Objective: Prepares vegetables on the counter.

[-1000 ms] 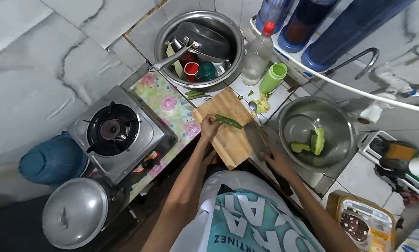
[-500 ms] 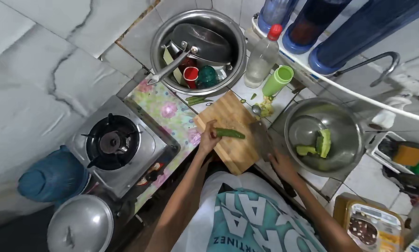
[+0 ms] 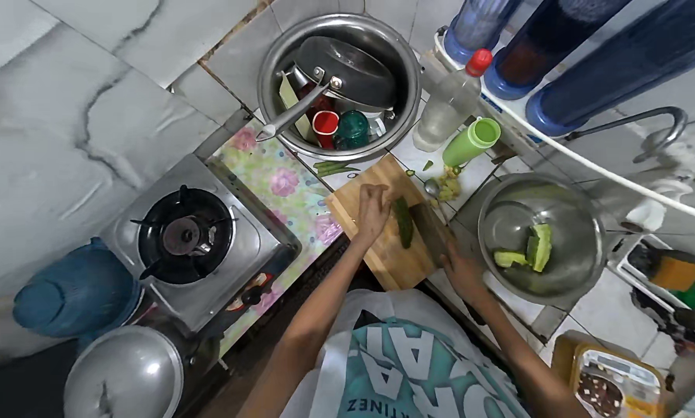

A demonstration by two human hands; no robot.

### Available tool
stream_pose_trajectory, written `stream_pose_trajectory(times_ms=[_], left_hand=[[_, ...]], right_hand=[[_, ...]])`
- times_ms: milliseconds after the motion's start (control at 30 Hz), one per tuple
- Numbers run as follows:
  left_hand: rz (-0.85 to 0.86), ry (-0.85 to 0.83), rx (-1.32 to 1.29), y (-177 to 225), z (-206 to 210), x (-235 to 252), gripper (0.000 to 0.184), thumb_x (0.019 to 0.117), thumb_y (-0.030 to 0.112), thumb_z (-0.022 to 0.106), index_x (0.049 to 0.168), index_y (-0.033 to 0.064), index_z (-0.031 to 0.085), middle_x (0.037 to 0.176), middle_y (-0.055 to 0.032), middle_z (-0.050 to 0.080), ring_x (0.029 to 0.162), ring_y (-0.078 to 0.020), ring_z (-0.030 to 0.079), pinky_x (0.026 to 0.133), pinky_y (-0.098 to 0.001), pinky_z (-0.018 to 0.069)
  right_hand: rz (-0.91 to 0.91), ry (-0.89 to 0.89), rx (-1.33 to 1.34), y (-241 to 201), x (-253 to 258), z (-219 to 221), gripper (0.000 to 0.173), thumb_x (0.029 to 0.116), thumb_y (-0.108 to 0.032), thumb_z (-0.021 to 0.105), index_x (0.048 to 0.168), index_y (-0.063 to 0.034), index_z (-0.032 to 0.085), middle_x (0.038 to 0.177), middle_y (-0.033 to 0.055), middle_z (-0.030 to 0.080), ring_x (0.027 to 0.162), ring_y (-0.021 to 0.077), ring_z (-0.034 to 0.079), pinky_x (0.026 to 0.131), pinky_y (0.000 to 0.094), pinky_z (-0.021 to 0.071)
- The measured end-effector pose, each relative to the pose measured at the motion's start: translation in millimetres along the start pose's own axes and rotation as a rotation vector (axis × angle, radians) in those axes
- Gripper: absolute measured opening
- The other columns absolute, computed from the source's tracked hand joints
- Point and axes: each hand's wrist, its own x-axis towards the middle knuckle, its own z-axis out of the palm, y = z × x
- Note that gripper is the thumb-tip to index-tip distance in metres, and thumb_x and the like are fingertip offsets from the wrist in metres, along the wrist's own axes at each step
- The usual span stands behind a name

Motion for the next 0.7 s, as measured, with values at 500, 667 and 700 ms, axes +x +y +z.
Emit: stream_pose_trajectory(times_ms=[500,667,700], left_hand=[[-0.123,0.144,-0.077,0,48,-48,0.044,0.0874,0.003,0.076,0.129,0.0040,0.063,0.136,-0.0227,0.051,0.112,-0.0308,0.062,0.094,-0.0417,0.0569],[-0.158,0.196,-0.033,9,55,-55,0.052,0.0891,0.001,0.073,0.139,0.0085,0.061,0.139,-0.0239,0.049,0.115,-0.0333,0.061,0.095,-0.0441,0.0558],[-0.172,0.196,-0.017,11,56,-55,0.053,0.0891,0.001,0.073,0.140,0.0090,0.061,0.139,-0.0237,0.049,0.115,-0.0337,0.061,0.095,-0.0453,0.0556]], right_hand=[[-0.110,0.008,-0.090,-5,-2,-9,0.052,0.1095,-0.019,0.041,0.158,-0.0054,0.031,0.124,0.0261,0.066,0.111,0.0440,0.067,0.094,0.0583,0.0537],[-0.292,0.139,-0.195,-15,0,-20,0.046,0.1099,-0.020,0.041,0.153,-0.0057,0.041,0.126,0.0253,0.066,0.108,0.0437,0.069,0.089,0.0577,0.0553],[-0.288,0.119,-0.212,-19,3,-23,0.044,0.1104,-0.021,0.040,0.152,-0.0064,0.041,0.125,0.0252,0.066,0.108,0.0439,0.069,0.088,0.0579,0.0552]])
